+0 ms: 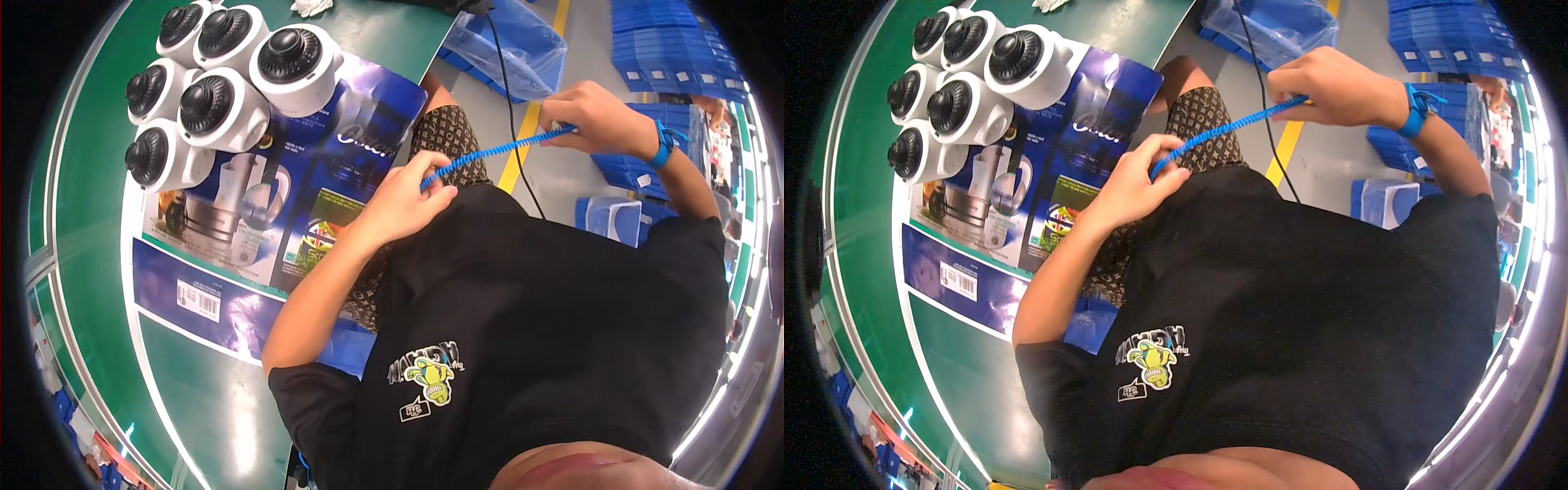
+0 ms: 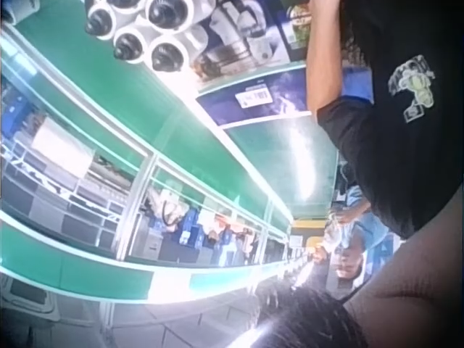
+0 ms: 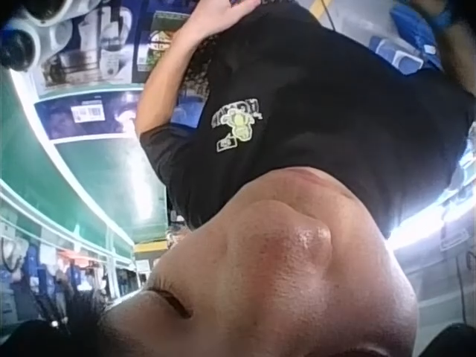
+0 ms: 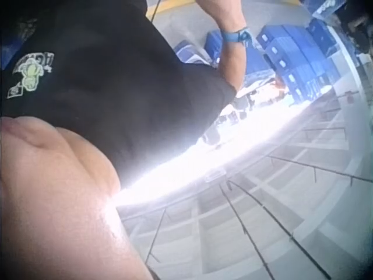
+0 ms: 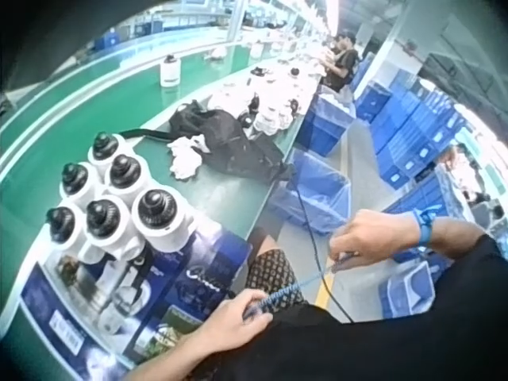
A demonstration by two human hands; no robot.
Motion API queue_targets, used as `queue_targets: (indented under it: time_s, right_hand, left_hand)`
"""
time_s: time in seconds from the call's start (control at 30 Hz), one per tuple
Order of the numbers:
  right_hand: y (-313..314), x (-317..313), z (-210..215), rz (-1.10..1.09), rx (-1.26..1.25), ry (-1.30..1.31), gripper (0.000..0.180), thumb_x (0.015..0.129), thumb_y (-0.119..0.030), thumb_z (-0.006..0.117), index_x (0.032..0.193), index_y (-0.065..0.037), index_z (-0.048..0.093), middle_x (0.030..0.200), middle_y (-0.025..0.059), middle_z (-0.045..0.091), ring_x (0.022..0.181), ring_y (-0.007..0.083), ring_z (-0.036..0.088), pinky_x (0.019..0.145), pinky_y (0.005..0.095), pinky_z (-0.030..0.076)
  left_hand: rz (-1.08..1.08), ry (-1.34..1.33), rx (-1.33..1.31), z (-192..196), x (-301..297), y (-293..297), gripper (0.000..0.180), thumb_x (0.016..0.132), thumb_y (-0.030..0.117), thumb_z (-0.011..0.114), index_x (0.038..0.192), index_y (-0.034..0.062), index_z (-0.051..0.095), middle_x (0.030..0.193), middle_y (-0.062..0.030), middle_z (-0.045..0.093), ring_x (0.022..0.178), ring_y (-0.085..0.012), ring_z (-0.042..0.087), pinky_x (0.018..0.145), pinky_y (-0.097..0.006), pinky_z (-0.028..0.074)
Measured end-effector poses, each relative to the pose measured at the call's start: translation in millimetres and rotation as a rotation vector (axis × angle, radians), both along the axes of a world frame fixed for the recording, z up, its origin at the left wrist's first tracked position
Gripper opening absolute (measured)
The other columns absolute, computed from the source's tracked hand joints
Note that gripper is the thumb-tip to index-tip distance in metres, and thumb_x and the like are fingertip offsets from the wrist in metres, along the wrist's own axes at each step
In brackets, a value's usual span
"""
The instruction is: Manually assembling electronic light fixtures by inserting internal components into white plastic housings.
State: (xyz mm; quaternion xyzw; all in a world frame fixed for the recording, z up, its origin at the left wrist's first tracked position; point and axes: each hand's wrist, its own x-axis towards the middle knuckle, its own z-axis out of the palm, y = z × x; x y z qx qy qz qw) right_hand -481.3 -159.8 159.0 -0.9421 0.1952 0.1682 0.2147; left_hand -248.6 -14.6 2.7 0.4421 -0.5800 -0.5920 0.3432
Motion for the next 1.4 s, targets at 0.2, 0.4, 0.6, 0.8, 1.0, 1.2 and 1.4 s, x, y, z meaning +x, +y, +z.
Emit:
queue_targets:
  time_s: [0.2,0.4,0.6,0.8,1.0,1.2,1.4]
  right_hand:
    - [43.1,55.8,-24.1,-0.007,0.485,-0.1,0.021,0.083,-0.017,0.066,0.095,-0.005,0.054,0.069,0.0134,0.058,0.065,0.0337,0.057,0.056,0.039,0.042]
    - [59.2,85.4,-52.8,-0.066,0.581,-0.343,0.019,0.085,-0.012,0.063,0.099,-0.003,0.054,0.075,0.0121,0.06,0.064,0.0245,0.057,0.058,0.0342,0.043]
    - [53.5,85.4,-45.9,-0.34,0.952,-0.256,0.028,0.096,-0.015,0.047,0.121,-0.004,0.049,0.08,0.0053,0.063,0.059,0.0059,0.049,0.051,0.0194,0.039]
    - [23.1,55.6,-34.8,-0.556,1.064,-0.413,0.039,0.098,-0.034,0.043,0.123,-0.004,0.047,0.056,-0.0072,0.03,0.047,0.0022,0.029,0.043,0.0213,0.021]
    - [-114.0,-83.1,-42.3,-0.878,0.652,-0.794,0.02,0.095,-0.021,0.052,0.111,-0.01,0.055,0.065,-0.0102,0.033,0.05,0.0013,0.026,0.046,0.0195,0.019]
    - [-150.1,-140.4,-1.0,-0.997,0.403,-0.988,0.027,0.097,-0.024,0.05,0.117,-0.006,0.053,0.067,-0.0074,0.033,0.051,0.0032,0.025,0.045,0.0204,0.021]
    - [-166.9,-201.5,8.4,-1.078,0.286,-0.929,0.025,0.096,-0.024,0.052,0.115,-0.009,0.056,0.066,-0.0086,0.037,0.049,0.002,0.024,0.044,0.0189,0.02]
  left_hand:
    - [0.026,0.181,-0.234,-8.9,-6.6,-1.6,0.043,0.077,0.011,0.068,0.115,0.0016,0.05,0.087,-0.0092,0.063,0.067,-0.017,0.057,0.063,-0.03,0.047]
    - [0.033,0.23,-0.296,-7.3,3.7,0.5,0.029,0.074,-0.003,0.062,0.102,0.0001,0.058,0.084,-0.0135,0.065,0.078,-0.0201,0.066,0.069,-0.032,0.05]
    - [0.168,0.245,-0.222,0.4,2.8,-1.4,0.012,0.084,0.003,0.059,0.095,-0.0022,0.056,0.074,-0.0095,0.066,0.074,-0.0211,0.068,0.066,-0.031,0.051]
    - [0.197,0.096,-0.209,4.9,7.6,-2.2,0.022,0.089,0.02,0.06,0.083,-0.0007,0.056,0.063,-0.015,0.058,0.056,-0.0263,0.059,0.054,-0.034,0.045]
    - [0.221,0.125,-0.152,6.5,7.7,-7.6,0.033,0.093,0.029,0.055,0.079,-0.0003,0.053,0.059,-0.0055,0.045,0.06,-0.0081,0.039,0.053,-0.028,0.037]
    - [0.176,0.082,-0.145,6.9,10.1,-8.2,0.035,0.097,0.029,0.047,0.077,0.0005,0.049,0.058,-0.0034,0.044,0.057,-0.01,0.041,0.053,-0.028,0.037]
    - [0.18,0.08,-0.162,6.3,9.8,-8.6,0.034,0.098,0.027,0.046,0.078,0.0002,0.048,0.059,-0.011,0.046,0.056,-0.0246,0.042,0.05,-0.031,0.037]
